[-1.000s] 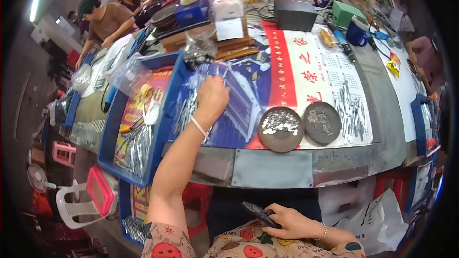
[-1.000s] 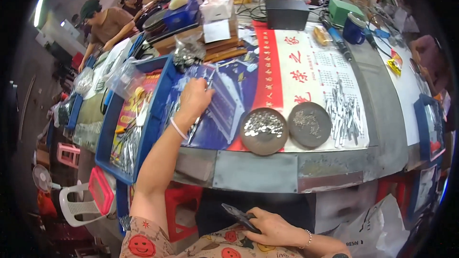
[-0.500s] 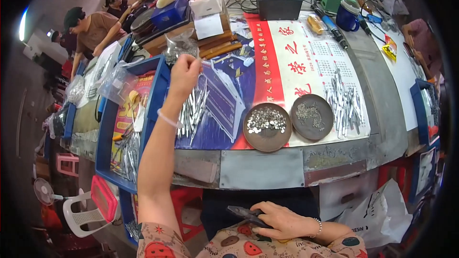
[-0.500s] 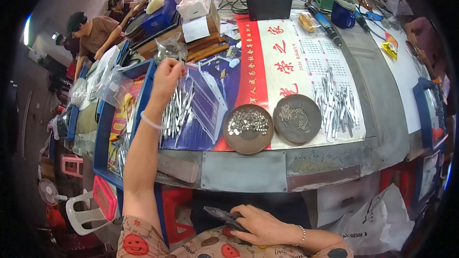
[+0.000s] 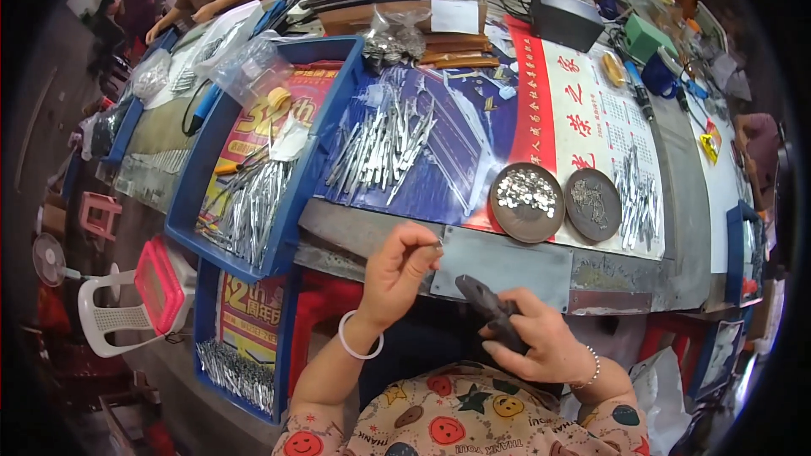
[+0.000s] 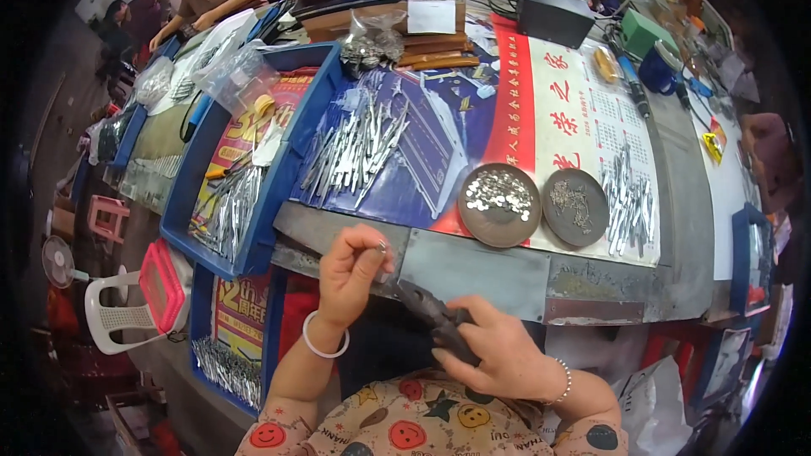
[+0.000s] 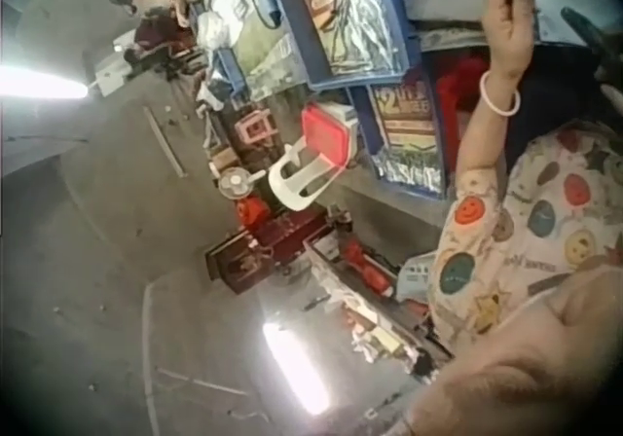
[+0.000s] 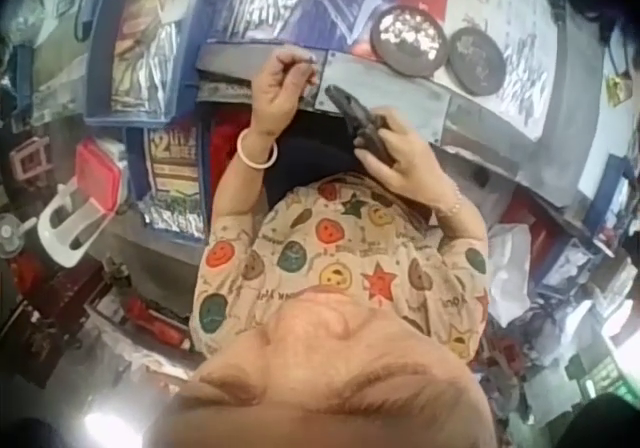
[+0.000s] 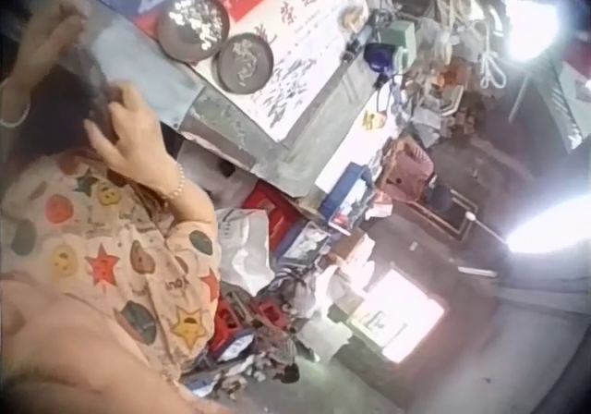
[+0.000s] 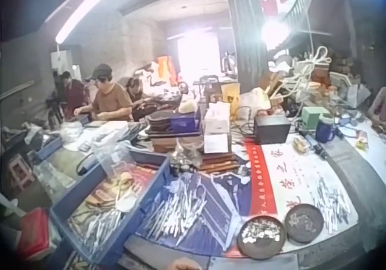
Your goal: Assembling small metal pins and components using pliers at a workbench.
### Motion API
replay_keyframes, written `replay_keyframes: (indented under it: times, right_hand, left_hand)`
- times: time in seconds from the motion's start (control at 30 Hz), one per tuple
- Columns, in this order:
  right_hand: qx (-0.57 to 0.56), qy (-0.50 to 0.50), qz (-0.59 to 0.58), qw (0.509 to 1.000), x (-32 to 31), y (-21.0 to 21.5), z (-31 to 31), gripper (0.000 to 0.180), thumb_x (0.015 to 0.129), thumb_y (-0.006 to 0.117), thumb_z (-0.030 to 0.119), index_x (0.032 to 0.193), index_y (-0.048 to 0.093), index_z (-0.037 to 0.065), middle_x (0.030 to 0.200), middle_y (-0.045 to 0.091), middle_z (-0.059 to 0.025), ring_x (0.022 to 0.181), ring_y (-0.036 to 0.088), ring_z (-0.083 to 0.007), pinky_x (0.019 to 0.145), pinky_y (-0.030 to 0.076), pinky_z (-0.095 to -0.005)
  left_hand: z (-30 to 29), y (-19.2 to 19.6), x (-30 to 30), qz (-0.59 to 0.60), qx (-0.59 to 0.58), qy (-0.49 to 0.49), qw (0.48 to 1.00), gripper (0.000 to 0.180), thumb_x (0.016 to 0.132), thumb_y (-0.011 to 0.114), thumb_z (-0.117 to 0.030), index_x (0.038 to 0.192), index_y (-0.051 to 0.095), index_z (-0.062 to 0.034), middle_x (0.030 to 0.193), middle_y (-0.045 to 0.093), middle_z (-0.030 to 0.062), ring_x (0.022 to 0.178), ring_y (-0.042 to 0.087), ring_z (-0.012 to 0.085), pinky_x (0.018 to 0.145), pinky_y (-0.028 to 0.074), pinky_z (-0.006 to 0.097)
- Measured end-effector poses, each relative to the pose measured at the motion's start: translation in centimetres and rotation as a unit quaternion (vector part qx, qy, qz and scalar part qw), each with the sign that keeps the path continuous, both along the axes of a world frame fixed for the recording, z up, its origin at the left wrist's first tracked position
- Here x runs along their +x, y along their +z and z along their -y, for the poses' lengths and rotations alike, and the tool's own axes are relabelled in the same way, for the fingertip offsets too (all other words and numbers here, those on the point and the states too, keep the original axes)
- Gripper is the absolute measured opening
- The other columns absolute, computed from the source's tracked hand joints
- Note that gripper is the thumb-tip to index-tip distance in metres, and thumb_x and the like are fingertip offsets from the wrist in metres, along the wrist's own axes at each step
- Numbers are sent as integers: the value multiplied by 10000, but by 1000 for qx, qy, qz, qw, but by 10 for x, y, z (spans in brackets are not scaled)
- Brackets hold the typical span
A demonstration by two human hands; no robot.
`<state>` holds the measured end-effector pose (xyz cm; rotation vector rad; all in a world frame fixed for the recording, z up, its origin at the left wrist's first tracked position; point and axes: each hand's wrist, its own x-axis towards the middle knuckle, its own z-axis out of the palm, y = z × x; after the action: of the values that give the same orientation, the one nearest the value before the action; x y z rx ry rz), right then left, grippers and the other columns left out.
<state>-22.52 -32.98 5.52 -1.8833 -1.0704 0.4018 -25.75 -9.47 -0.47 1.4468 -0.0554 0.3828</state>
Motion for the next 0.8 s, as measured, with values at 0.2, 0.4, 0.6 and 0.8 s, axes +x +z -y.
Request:
replay_keyframes:
  times: [0.2,0.4,0.6,0.8]
  right_hand:
    - [7,4,176,984,21,51,-16,217,694,777,110,815,643,-12,1069,571,-204,705,614,-273,616,510,-349]
    - [-122,16,259,958,30,63,-43,295,615,793,166,810,648,-1,996,582,-158,727,602,-268,578,504,-351]
    - [-68,-27,253,965,26,69,-44,232,711,765,159,759,612,-8,967,569,-141,777,606,-285,596,515,-367]
    - [-110,22,139,984,23,57,-25,243,769,742,214,772,644,-9,983,533,-136,790,587,-273,604,509,-387]
  left_hand:
    - [-4,-6,2,100,55,-6,993,73,965,571,-61,1017,544,-18,917,574,75,744,563,127,689,476,240]
    - [-8,-14,6,129,48,-13,990,75,965,573,-72,1010,547,-18,898,592,98,748,568,146,686,477,241]
    - [-6,-11,-1,83,-3,-19,996,60,968,562,-53,997,533,-9,909,584,96,750,569,121,681,475,241]
    - [-2,-10,-10,78,-137,-18,987,70,981,545,-67,1022,517,-17,939,576,110,751,556,143,684,473,256]
